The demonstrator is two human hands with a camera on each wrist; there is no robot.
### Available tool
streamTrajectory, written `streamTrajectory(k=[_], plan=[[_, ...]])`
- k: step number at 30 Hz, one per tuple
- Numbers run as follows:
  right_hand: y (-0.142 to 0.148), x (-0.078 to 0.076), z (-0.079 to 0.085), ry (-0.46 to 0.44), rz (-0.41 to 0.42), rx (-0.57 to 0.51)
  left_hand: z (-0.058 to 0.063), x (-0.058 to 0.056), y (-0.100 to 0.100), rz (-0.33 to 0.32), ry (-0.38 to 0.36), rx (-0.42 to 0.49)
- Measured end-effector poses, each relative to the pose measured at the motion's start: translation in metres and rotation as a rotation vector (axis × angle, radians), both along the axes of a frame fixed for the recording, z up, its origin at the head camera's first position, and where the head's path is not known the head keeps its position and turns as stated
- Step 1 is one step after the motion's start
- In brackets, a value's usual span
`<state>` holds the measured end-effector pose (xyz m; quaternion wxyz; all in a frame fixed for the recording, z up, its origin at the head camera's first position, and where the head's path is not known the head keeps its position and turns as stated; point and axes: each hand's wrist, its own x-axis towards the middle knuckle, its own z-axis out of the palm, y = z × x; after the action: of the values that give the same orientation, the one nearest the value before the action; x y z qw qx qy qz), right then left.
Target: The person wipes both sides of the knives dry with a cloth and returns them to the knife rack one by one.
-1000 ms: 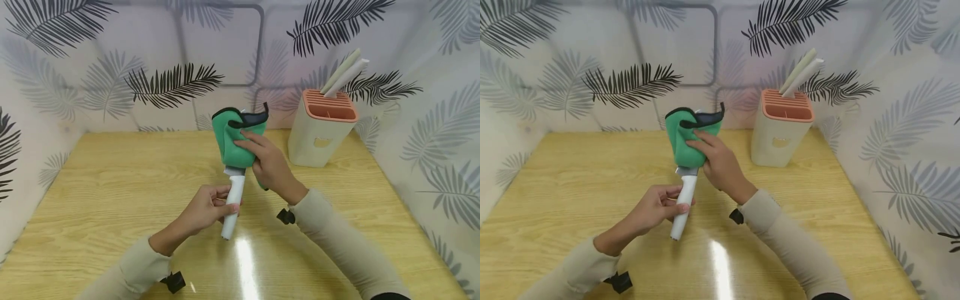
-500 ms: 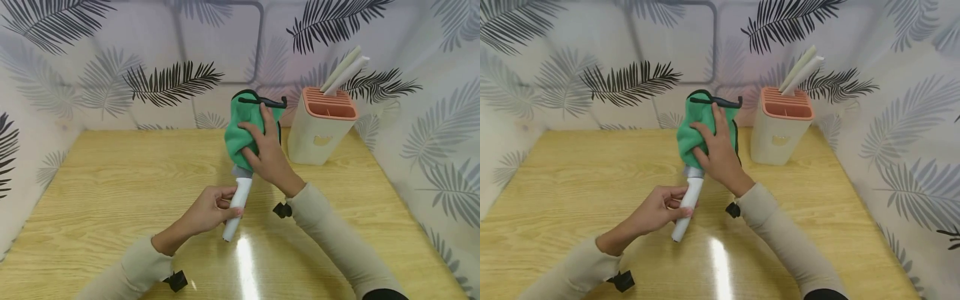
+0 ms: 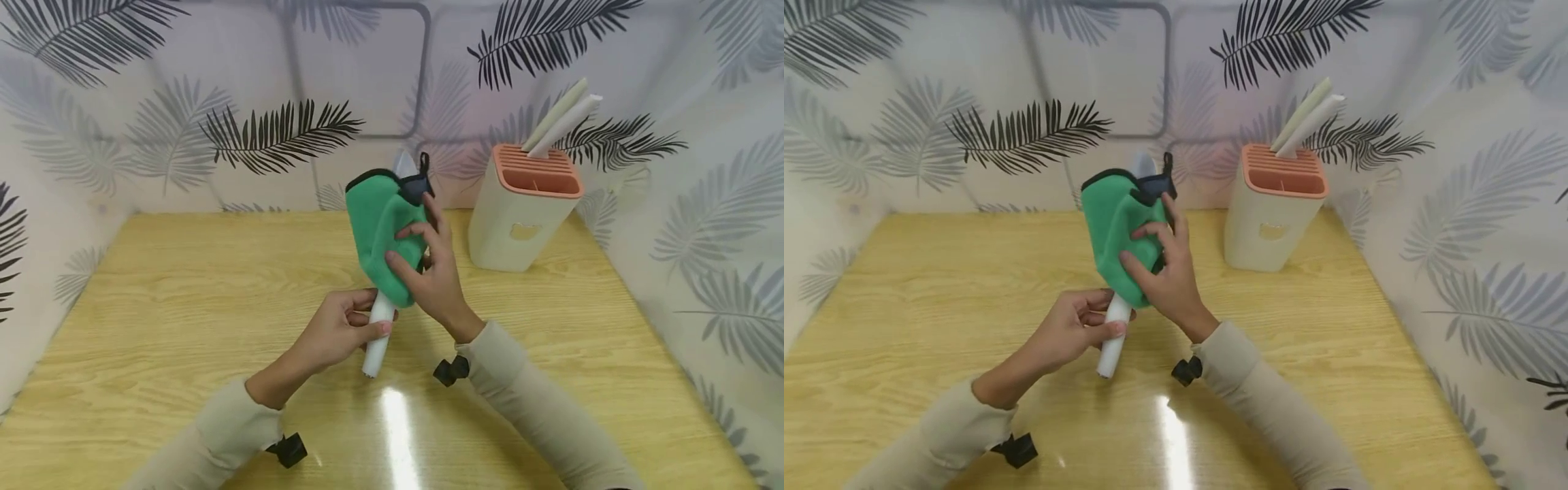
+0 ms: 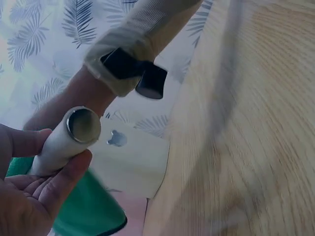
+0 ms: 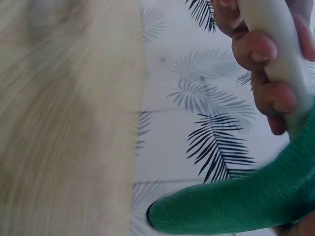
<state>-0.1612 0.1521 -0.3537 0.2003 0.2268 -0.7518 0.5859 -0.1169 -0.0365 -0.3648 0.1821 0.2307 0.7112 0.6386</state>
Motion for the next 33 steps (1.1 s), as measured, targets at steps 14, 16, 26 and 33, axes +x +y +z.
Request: streamTrajectory(k=[14, 16, 26, 33], plan=[[-0.002, 0.002, 0.006, 0.014, -0.11, 0.171, 0.0, -0.006, -0.001, 0.08, -0.07, 0.034], [-0.003, 0.014, 0.002, 0.091, -0.134, 0.276, 0.001, -0.011, -0.004, 0.106, -0.078, 0.047], [0.001, 0.053, -0.003, 0.298, -0.087, 0.526, -0.002, -0.015, -0.007, 0.08, -0.096, 0.002], [0.013, 0.029, 0.01, 0.283, -0.169, 0.451, 0.008, -0.011, -0.006, -0.1, -0.058, -0.005]])
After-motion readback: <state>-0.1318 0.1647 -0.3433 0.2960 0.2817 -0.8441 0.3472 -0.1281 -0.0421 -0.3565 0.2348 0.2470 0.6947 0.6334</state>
